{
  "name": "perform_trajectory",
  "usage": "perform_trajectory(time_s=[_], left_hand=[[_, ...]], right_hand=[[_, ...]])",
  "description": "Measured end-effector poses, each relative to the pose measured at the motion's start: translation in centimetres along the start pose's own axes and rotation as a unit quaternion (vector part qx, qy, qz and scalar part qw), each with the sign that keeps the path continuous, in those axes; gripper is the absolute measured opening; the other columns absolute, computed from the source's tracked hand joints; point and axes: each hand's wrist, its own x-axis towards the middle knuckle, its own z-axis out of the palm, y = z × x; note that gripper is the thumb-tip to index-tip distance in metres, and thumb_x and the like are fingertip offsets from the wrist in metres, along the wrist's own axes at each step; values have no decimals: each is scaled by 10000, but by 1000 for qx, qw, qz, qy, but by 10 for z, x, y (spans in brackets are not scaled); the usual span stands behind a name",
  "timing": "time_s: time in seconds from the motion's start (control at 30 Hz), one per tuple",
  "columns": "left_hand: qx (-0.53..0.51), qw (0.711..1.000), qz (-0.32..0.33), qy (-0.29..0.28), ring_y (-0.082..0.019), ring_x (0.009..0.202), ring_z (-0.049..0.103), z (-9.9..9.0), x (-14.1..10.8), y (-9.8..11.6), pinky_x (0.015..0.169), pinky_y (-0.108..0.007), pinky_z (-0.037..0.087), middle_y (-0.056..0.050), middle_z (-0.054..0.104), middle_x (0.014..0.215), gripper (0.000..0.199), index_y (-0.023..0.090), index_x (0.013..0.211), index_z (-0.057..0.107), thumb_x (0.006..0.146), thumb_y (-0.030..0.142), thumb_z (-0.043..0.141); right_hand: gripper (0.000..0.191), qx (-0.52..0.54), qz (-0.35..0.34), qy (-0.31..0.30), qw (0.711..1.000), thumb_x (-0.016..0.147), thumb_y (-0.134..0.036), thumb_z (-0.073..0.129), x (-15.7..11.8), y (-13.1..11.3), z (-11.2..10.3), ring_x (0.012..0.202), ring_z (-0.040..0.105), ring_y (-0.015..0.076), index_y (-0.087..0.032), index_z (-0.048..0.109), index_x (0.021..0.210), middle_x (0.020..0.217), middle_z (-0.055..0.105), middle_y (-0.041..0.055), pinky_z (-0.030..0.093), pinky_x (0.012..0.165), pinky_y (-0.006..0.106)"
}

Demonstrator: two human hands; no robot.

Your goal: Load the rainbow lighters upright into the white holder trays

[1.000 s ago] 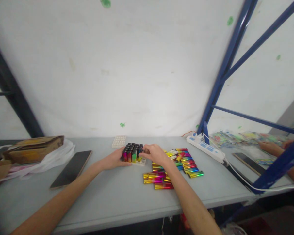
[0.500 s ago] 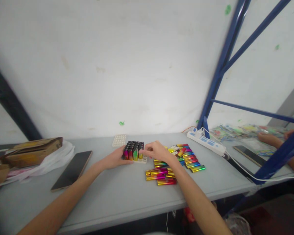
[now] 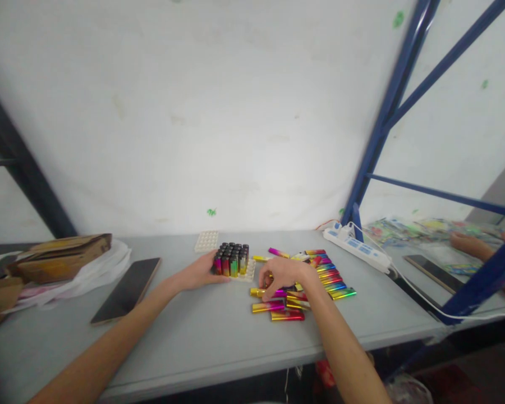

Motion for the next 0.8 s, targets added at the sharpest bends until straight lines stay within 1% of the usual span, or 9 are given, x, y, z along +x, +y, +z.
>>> perform_trajectory(time_s=[0.07, 0.17, 0.27, 0.37, 0.43, 0.5, 0.63, 0.7, 0.8], left_hand=[[-3, 1000, 2, -2, -323, 1165, 626, 0, 0, 1, 1062, -426, 492, -111, 658, 1319, 731, 178, 1329, 552, 751, 528, 832], [-7, 1000, 6, -5, -319, 1164, 624, -1, 0, 3, 1063, -428, 489, -108, 660, 1309, 714, 179, 1323, 555, 754, 511, 830], [-4, 1000, -8, 0, -324, 1154, 624, -1, 0, 8, 1057, -438, 489, -113, 662, 1298, 701, 170, 1297, 565, 739, 496, 837], [-6, 1000, -14, -6, -325, 1129, 632, -2, 1, 13, 1038, -443, 500, -113, 673, 1275, 649, 168, 1257, 585, 740, 473, 831], [-5, 1000, -11, -11, -325, 1122, 634, -3, 1, 16, 1031, -445, 503, -110, 678, 1262, 624, 169, 1243, 594, 743, 461, 826], [-1, 1000, -13, -7, -327, 1127, 631, -3, 1, 18, 1034, -449, 500, -107, 678, 1264, 638, 175, 1254, 588, 736, 459, 830], [1, 1000, -15, -6, -326, 1104, 641, -3, 1, 17, 1011, -443, 514, -97, 689, 1245, 657, 185, 1259, 586, 731, 492, 829], [0, 1000, -11, -10, -327, 1097, 646, -4, 1, 17, 1005, -440, 516, -102, 690, 1242, 652, 177, 1251, 593, 738, 507, 821], [7, 1000, -7, -6, -339, 1143, 631, -4, 1, 17, 1042, -452, 495, -124, 670, 1282, 678, 156, 1269, 588, 740, 513, 816]], right_hand=[[317, -14, -24, 31, 999, 750, -475, 806, 3, -2, 1, 715, 618, 150, -189, 779, 885, 849, 740, 17, 423, 646, 241], [330, -6, -53, 73, 996, 823, -498, 740, 5, -3, 1, 685, 587, 148, -170, 744, 860, 784, 708, 16, 408, 634, 247], [387, 63, -78, 111, 989, 878, -549, 677, 8, -3, 1, 616, 515, 131, -163, 661, 885, 680, 608, -16, 370, 571, 240], [373, 137, -91, 190, 968, 922, -557, 616, 13, -4, 2, 558, 431, 111, -185, 579, 920, 618, 494, -63, 320, 519, 227], [338, 201, -93, 233, 947, 931, -535, 603, 19, -5, 5, 536, 418, 104, -201, 550, 927, 600, 475, -77, 320, 513, 222], [309, 286, -90, 256, 919, 918, -510, 607, 26, -6, 8, 498, 416, 98, -212, 525, 905, 572, 492, -82, 318, 496, 217], [329, 430, -96, 277, 854, 840, -499, 668, 38, -9, 14, 413, 425, 87, -227, 490, 885, 585, 621, -55, 287, 441, 210], [356, 478, -103, 281, 826, 802, -493, 717, 40, -13, 16, 447, 521, 98, -222, 496, 868, 657, 696, -17, 363, 473, 215], [359, 536, -100, 275, 792, 766, -443, 784, 42, -18, 18, 608, 667, 135, -202, 522, 803, 748, 745, 33, 490, 607, 241]])
